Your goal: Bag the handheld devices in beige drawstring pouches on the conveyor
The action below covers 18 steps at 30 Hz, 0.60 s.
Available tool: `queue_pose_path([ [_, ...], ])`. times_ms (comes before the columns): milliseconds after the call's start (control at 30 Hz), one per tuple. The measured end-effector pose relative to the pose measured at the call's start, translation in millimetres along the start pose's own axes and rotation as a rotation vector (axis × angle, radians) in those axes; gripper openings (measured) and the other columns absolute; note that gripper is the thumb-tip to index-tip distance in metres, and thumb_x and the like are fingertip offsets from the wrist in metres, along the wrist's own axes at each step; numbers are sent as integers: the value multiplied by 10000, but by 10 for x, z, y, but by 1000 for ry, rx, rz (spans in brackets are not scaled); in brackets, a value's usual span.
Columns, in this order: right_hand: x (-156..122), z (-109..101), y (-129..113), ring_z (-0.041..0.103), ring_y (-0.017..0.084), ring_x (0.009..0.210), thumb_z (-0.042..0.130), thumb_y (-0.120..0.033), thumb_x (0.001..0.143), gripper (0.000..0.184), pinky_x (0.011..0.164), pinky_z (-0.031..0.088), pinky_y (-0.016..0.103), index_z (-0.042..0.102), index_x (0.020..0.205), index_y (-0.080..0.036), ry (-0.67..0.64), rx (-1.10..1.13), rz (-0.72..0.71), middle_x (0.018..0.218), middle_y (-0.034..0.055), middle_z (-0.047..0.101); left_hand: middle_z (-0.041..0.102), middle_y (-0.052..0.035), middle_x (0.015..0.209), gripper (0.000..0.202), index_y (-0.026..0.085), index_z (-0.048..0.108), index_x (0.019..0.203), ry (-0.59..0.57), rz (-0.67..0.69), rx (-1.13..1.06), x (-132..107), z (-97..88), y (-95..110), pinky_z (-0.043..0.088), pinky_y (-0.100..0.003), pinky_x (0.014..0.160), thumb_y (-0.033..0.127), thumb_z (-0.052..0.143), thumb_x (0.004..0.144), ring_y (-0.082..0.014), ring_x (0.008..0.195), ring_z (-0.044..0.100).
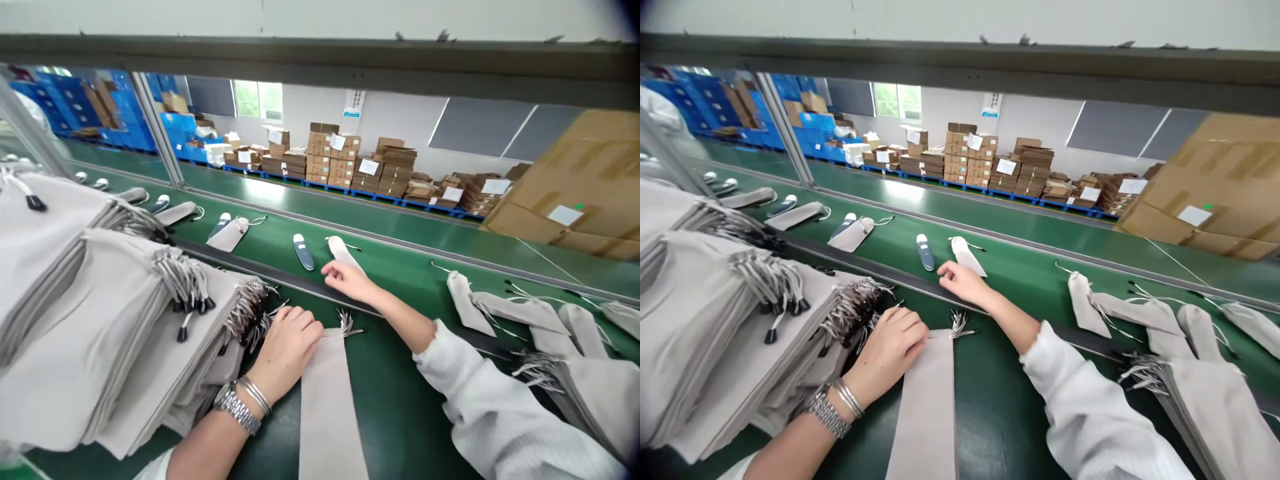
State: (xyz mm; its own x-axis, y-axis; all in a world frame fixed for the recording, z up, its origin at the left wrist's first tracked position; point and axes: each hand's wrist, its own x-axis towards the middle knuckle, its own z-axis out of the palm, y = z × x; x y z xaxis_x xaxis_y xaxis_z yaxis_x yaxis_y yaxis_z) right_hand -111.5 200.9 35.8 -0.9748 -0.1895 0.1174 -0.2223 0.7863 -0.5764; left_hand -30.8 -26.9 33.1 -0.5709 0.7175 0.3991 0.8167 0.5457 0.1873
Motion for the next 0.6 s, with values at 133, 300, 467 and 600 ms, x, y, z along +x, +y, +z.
queue_pose_path([
  [133,627,106,-7,634,223,949,592,-339,857,343,844,456,333,566,1165,-191,62,-110,143,1093,80,674,531,-4,792,159,182,540,787,26,32,14,4,33,-46,375,-401,919,108,547,927,-195,839,478],
  [300,1095,348,24,591,355,1106,682,-422,776,508,904,442,447,515,1163,-140,97,-157,302,1253,213,584,559,-3,812,156,186,554,816,22,58,25,7,39,-58,351,-419,976,94,516,935,-188,862,500],
  [467,1096,350,132,628,303,1035,697,-392,758,486,883,464,398,516,1133,-143,74,7,303,1151,166,647,574,-4,817,177,184,563,797,-5,64,77,12,10,-35,349,-434,984,111,512,950,-187,864,504],
  [600,753,214,148,632,215,1022,555,-425,858,396,860,492,312,512,1154,-166,127,203,210,1155,99,641,582,-9,814,215,182,566,771,-1,85,81,6,-16,-26,364,-433,965,104,492,957,-188,853,498],
])
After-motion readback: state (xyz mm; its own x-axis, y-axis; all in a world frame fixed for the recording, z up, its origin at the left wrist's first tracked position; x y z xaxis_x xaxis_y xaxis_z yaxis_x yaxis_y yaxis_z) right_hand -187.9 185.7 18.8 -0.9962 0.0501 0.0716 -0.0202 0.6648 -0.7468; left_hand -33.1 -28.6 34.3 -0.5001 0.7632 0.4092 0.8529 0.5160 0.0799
